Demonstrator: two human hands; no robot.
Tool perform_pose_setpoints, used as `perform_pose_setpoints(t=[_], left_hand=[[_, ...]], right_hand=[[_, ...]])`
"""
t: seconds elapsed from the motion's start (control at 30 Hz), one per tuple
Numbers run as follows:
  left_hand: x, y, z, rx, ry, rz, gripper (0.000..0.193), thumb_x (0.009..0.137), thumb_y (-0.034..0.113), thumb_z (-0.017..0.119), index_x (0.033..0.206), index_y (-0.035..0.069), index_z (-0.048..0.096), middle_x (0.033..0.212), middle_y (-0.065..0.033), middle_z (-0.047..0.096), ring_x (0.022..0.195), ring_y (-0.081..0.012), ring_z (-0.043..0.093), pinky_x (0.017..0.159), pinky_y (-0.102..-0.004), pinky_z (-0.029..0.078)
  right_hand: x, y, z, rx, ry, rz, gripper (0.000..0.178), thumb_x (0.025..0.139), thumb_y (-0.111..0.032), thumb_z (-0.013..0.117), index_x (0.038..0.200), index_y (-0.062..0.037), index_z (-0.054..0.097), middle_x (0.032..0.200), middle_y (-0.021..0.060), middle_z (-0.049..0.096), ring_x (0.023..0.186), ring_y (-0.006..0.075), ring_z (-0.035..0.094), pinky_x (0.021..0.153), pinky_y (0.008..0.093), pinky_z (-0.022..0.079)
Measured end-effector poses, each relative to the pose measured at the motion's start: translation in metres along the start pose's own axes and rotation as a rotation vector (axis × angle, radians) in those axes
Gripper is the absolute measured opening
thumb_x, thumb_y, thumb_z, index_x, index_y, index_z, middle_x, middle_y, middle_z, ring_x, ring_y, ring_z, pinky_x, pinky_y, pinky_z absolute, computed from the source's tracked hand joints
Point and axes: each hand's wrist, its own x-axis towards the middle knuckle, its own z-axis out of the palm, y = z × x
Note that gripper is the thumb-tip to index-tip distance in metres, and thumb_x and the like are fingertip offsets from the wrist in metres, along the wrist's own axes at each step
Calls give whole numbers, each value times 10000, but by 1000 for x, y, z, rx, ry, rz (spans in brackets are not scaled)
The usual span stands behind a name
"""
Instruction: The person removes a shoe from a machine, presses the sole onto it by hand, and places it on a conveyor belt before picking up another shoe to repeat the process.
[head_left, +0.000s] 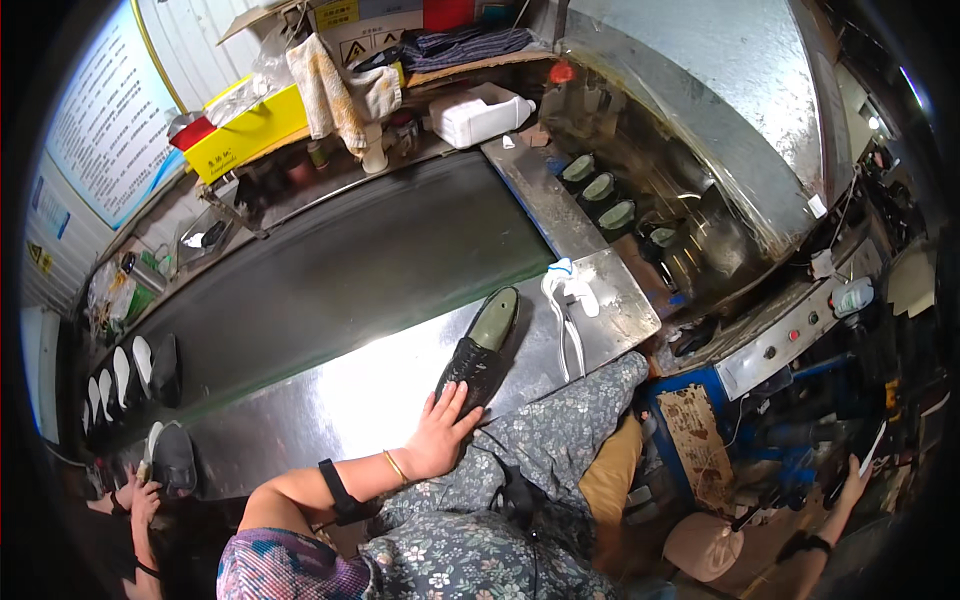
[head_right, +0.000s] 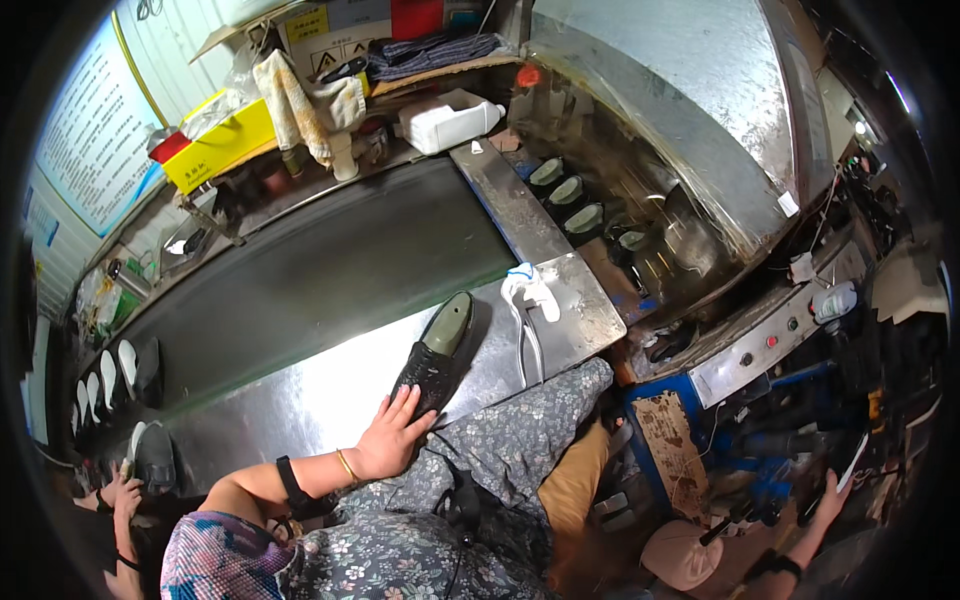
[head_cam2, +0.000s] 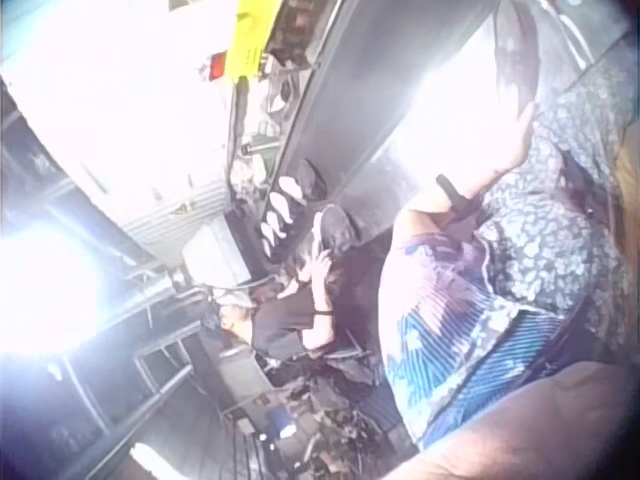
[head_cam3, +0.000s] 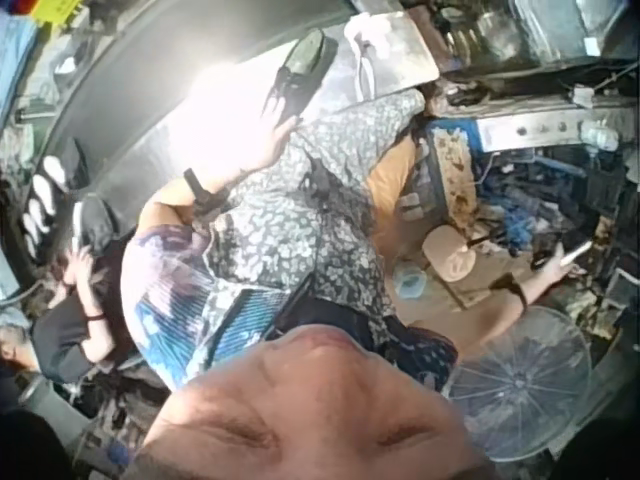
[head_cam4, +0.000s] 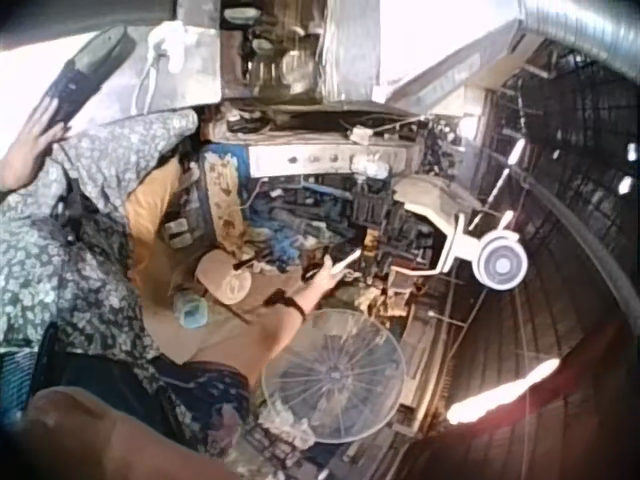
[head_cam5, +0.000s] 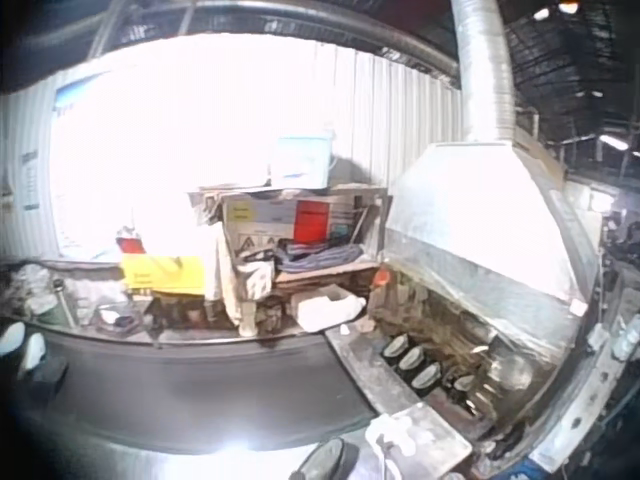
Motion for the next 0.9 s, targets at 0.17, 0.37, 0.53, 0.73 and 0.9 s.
perform_pose_setpoints(t=[0.17, 0.37, 0.53, 0.73, 0.9], left_hand=[[-18, 12, -7, -419, 177, -302, 454, 866, 127, 623, 1310, 59, 562, 1512, -252, 330, 1425, -448, 255, 1161, -561, 176], [38, 56, -43, -1192, -54, -158, 242, 976, 173, 597, 1159, 29, 662, 1073, -63, 696, 988, -144, 638, 877, -272, 495], [119, 104, -5, -1588, 307, -91, 464, 1014, 412, 496, 1268, 34, 581, 1132, -77, 671, 961, -158, 620, 876, -312, 491], [133, 74, -75, -2219, 184, -355, 590, 1021, 539, 319, 1350, 89, 512, 1227, -106, 625, 1072, -214, 626, 967, -356, 499], [121, 55, -84, -1154, -216, -164, 528, 1033, 471, 388, 1339, 63, 523, 1192, -76, 649, 1029, -216, 630, 911, -337, 488]], right_hand=[[-82, -106, 70, -496, 305, -168, 666, 834, -319, 718, 1381, -10, 495, 1370, 266, 507, 1244, 407, 487, 1040, 423, 391], [-231, -186, 123, 318, 8, -255, 741, 812, 4, 680, 1479, -83, 370, 1407, 156, 477, 1245, 292, 493, 1046, 371, 388], [-422, -296, 214, 820, -404, -175, 975, 597, -43, 711, 1487, -31, 314, 1462, 113, 368, 1356, 272, 372, 1147, 414, 265], [-478, -359, 217, 646, -890, -462, 998, 741, -258, 837, 1471, 58, 234, 1367, 290, 457, 1215, 375, 520, 1025, 453, 419], [-409, -339, 237, 1609, -1697, 316, 480, 1023, -253, 476, 1412, 24, 421, 1256, 162, 596, 1072, 210, 614, 936, 372, 502]])
